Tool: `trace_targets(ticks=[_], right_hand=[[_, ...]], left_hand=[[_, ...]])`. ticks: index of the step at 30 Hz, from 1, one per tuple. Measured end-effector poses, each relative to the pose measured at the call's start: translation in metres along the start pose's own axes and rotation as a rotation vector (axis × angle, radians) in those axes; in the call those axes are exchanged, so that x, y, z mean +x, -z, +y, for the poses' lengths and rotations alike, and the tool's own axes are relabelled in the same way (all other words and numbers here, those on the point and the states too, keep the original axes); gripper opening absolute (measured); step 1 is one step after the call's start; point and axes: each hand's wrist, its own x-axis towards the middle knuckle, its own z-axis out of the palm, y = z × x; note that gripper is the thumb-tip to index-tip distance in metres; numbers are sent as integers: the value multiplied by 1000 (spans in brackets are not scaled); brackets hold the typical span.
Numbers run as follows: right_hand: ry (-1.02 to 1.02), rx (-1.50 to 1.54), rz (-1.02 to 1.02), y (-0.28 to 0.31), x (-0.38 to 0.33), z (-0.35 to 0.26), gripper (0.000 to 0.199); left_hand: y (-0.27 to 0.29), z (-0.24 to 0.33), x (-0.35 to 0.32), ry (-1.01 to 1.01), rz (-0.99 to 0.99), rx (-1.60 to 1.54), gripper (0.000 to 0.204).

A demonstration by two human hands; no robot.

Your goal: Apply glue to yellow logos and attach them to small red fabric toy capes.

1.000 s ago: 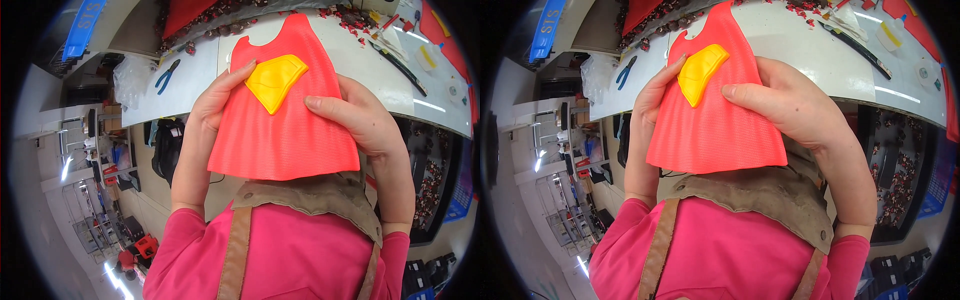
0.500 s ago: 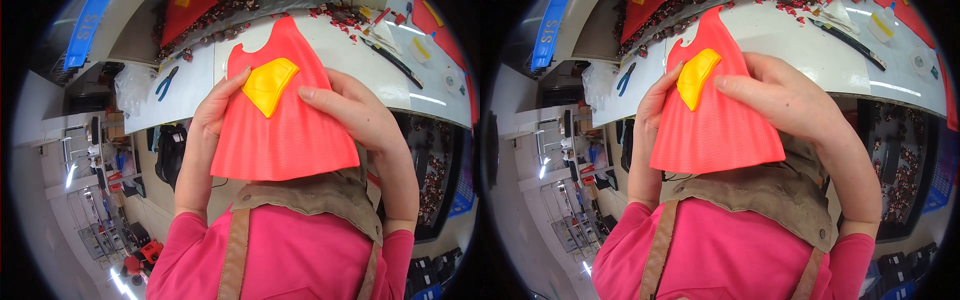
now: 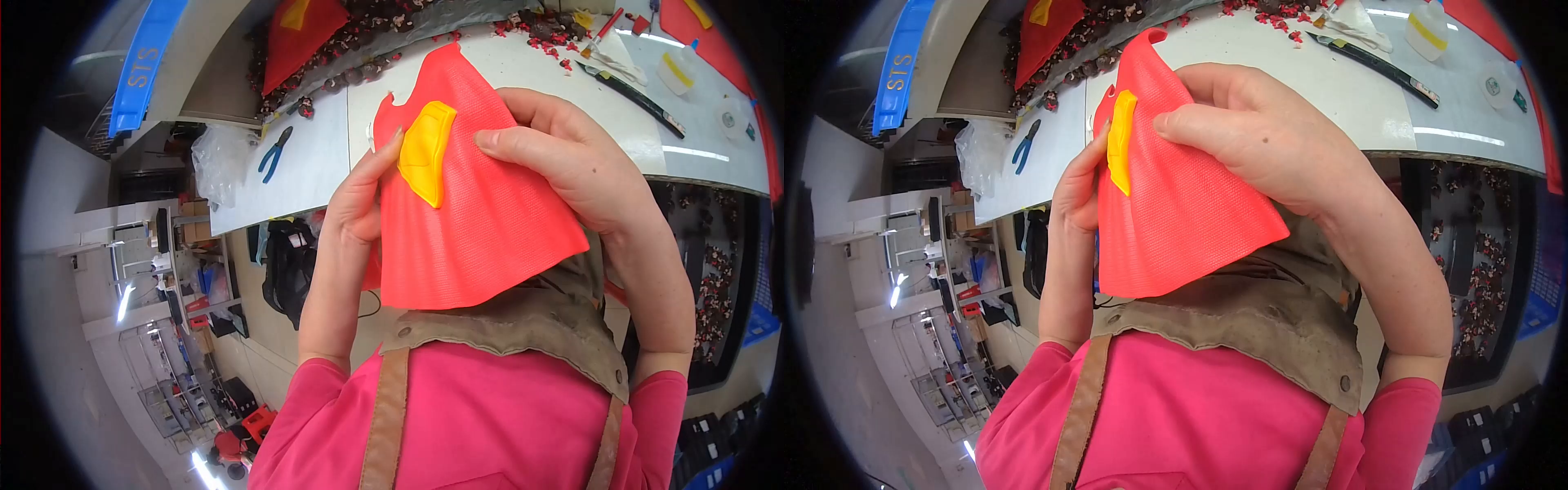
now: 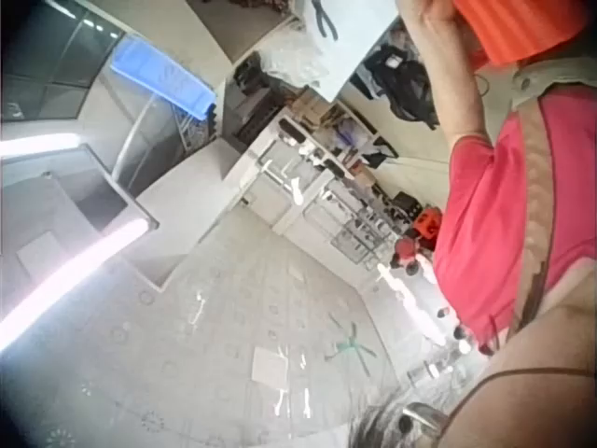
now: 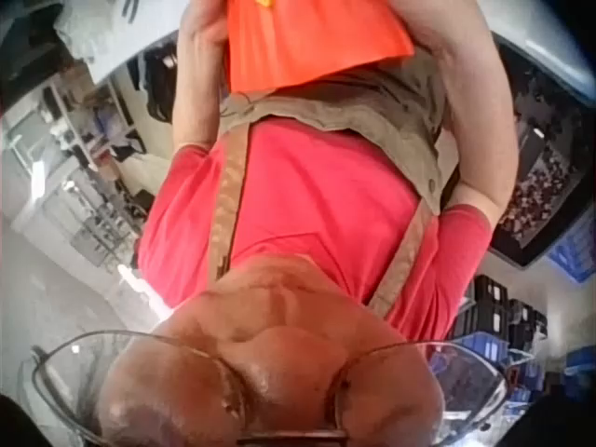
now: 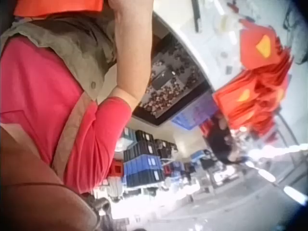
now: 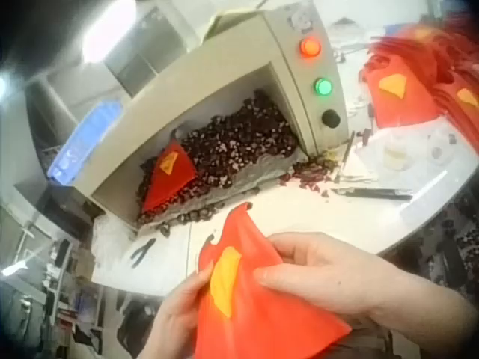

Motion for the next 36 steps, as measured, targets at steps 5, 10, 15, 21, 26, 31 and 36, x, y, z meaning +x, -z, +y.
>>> trace_targets(ticks=[5, 10, 15, 21, 26, 31, 36], right_hand=[[-53, 55, -46, 1, 3, -4, 42], [-39, 66, -39, 0, 0, -6, 42], [5, -285, -36, 14, -7, -18, 39], [74, -800, -6, 30, -31, -51, 22], [19, -1351, -131, 8, -53, -52, 19], [-93, -1221, -198, 12, -67, -25, 19], [83, -906, 157, 32, -91, -41, 21]], left_hand=[[0, -1, 0, 5, -33, -33, 38], [-4, -6, -2, 12, -92, -65, 40], [-8, -5, -5, -235, 207, 499, 37], [-38, -18, -33, -1170, 405, 1090, 38], [-95, -33, -56, -1473, -171, 1738, 54], [-105, -30, -41, -155, -259, 1546, 44], [-76, -30, -27, -276, -400, 1539, 25]])
